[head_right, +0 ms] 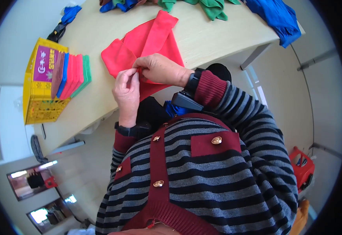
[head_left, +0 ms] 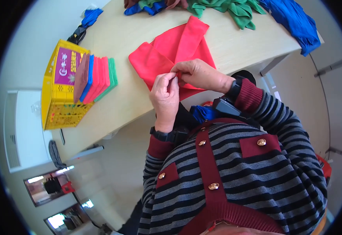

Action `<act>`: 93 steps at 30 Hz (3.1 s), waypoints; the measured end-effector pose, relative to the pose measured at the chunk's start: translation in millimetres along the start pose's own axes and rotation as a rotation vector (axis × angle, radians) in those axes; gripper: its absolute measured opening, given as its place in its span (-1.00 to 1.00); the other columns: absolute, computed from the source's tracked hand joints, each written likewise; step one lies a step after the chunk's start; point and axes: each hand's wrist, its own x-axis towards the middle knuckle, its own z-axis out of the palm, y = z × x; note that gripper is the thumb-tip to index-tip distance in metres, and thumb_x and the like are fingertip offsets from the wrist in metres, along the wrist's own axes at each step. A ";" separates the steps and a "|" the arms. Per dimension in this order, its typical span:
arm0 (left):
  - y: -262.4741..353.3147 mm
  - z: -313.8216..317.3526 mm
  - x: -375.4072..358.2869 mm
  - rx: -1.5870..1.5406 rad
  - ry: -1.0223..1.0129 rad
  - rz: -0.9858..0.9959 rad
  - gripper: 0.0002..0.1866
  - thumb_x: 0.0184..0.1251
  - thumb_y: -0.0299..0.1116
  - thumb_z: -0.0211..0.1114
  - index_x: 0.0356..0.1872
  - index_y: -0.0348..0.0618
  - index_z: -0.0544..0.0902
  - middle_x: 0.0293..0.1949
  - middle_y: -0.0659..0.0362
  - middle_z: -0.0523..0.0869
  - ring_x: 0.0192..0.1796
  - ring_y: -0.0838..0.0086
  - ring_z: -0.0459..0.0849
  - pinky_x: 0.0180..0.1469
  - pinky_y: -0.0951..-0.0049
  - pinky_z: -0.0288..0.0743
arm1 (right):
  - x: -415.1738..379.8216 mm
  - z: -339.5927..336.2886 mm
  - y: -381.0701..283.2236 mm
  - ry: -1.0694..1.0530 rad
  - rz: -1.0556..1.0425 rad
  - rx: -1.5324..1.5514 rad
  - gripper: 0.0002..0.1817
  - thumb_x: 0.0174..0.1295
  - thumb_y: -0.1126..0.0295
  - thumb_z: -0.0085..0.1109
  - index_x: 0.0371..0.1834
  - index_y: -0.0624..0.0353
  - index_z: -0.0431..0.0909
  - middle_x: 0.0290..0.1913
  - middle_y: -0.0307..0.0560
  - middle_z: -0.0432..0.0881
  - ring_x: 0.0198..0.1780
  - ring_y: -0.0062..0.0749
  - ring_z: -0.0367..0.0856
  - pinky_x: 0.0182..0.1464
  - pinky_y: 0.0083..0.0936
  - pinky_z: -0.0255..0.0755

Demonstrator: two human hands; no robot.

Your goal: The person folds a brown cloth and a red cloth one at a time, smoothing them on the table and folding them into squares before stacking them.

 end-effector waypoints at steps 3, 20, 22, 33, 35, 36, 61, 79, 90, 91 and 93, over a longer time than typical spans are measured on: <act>48.3 -44.6 19.4 -0.576 -0.047 -0.365 -0.86 0.24 -0.68 0.33 -0.19 -0.34 0.68 -0.15 0.05 0.74 -0.22 0.31 0.74 -0.12 0.42 0.62 | 2.1 0.3 10.6 0.073 0.002 -0.029 -0.71 0.22 0.64 0.09 0.00 0.25 0.61 -0.19 0.00 0.74 -0.10 -0.37 0.76 -0.01 -0.45 0.61; 155.4 -165.3 57.8 -1.366 -0.984 1.342 -0.53 0.58 -0.23 0.02 0.41 -0.13 0.44 0.43 0.07 0.46 0.45 0.07 0.40 0.44 -0.07 0.31 | -20.5 12.1 88.1 0.485 -0.038 -0.354 -0.87 0.25 0.44 0.12 -0.16 0.12 0.57 -0.26 0.01 0.72 -0.19 0.01 0.71 -0.12 -0.18 0.59; 155.1 -161.1 61.5 -1.401 -1.133 1.360 -0.53 0.59 -0.24 -0.01 0.43 -0.13 0.43 0.45 0.07 0.44 0.48 0.07 0.38 0.47 -0.09 0.26 | -21.5 11.8 88.4 0.498 -0.035 -0.325 -0.87 0.25 0.43 0.12 -0.16 0.12 0.57 -0.26 0.01 0.72 -0.18 0.01 0.71 -0.11 -0.18 0.59; 156.5 -148.5 50.2 -1.508 -1.157 1.479 -0.51 0.62 -0.25 -0.15 0.49 -0.08 0.34 0.50 0.05 0.37 0.53 0.09 0.28 0.52 -0.12 0.15 | -24.2 11.9 85.3 0.464 0.032 -0.320 -0.85 0.25 0.44 0.13 -0.13 0.11 0.60 -0.23 0.02 0.72 -0.15 -0.01 0.72 -0.09 -0.24 0.59; 156.6 -143.4 50.6 -1.511 -1.208 1.537 -0.51 0.62 -0.24 -0.15 0.49 -0.08 0.34 0.51 0.05 0.36 0.54 0.08 0.27 0.52 -0.12 0.14 | -22.6 6.8 84.1 0.457 0.040 -0.327 -0.85 0.25 0.46 0.14 -0.13 0.12 0.60 -0.22 0.03 0.72 -0.14 -0.02 0.72 -0.08 -0.27 0.60; 153.5 -145.6 53.0 -1.511 -1.203 1.545 -0.51 0.62 -0.24 -0.15 0.49 -0.08 0.34 0.51 0.05 0.36 0.54 0.08 0.27 0.52 -0.12 0.14 | -22.2 4.6 83.5 0.453 0.055 -0.317 -0.85 0.25 0.47 0.13 -0.13 0.12 0.60 -0.22 0.04 0.72 -0.14 -0.02 0.72 -0.08 -0.27 0.60; -15.6 -79.8 -23.0 0.667 -0.575 0.375 -0.82 0.12 -0.36 0.44 -0.38 -0.24 0.65 -0.25 0.00 0.66 0.14 0.13 0.61 0.52 -0.14 0.14 | 70.1 -111.8 -91.2 0.470 -0.374 -0.277 -0.86 0.37 0.49 0.05 -0.18 0.25 0.62 -0.35 -0.23 0.62 -0.34 -0.52 0.58 -0.26 -0.54 0.51; 70.2 -224.6 107.7 0.827 -0.125 0.561 -0.83 0.27 -0.44 0.41 -0.22 -0.23 0.59 -0.11 0.11 0.63 0.22 0.17 0.55 0.47 -0.01 0.24 | 35.1 -198.6 -164.2 0.313 -0.379 -0.044 -0.83 0.40 0.49 0.11 -0.05 0.26 0.65 -0.26 -0.23 0.65 -0.16 -0.53 0.56 -0.04 -0.58 0.50; 52.9 -235.6 105.4 0.776 -0.115 0.430 -0.83 0.33 -0.51 0.37 -0.24 -0.27 0.52 -0.06 0.09 0.63 0.12 0.19 0.58 0.26 0.21 0.43 | 19.9 -185.2 -164.6 0.311 -0.303 -0.174 -0.84 0.41 0.50 0.11 -0.05 0.28 0.64 -0.19 -0.20 0.66 -0.14 -0.52 0.55 0.01 -0.55 0.49; 51.8 -240.0 106.2 0.688 -0.152 0.331 -0.83 0.33 -0.51 0.37 -0.24 -0.27 0.51 -0.06 0.10 0.63 0.10 0.23 0.59 0.25 0.24 0.44 | 19.3 -184.0 -167.9 0.309 -0.271 -0.173 -0.84 0.41 0.50 0.11 -0.05 0.28 0.64 -0.19 -0.21 0.66 -0.14 -0.52 0.55 0.01 -0.56 0.48; 48.2 -244.5 110.3 0.594 -0.189 0.241 -0.82 0.33 -0.52 0.37 -0.24 -0.26 0.50 -0.06 0.12 0.63 0.07 0.27 0.60 0.23 0.26 0.45 | 21.6 -186.3 -168.9 0.300 -0.288 -0.129 -0.84 0.41 0.49 0.11 -0.05 0.28 0.64 -0.20 -0.22 0.65 -0.15 -0.53 0.54 -0.01 -0.56 0.48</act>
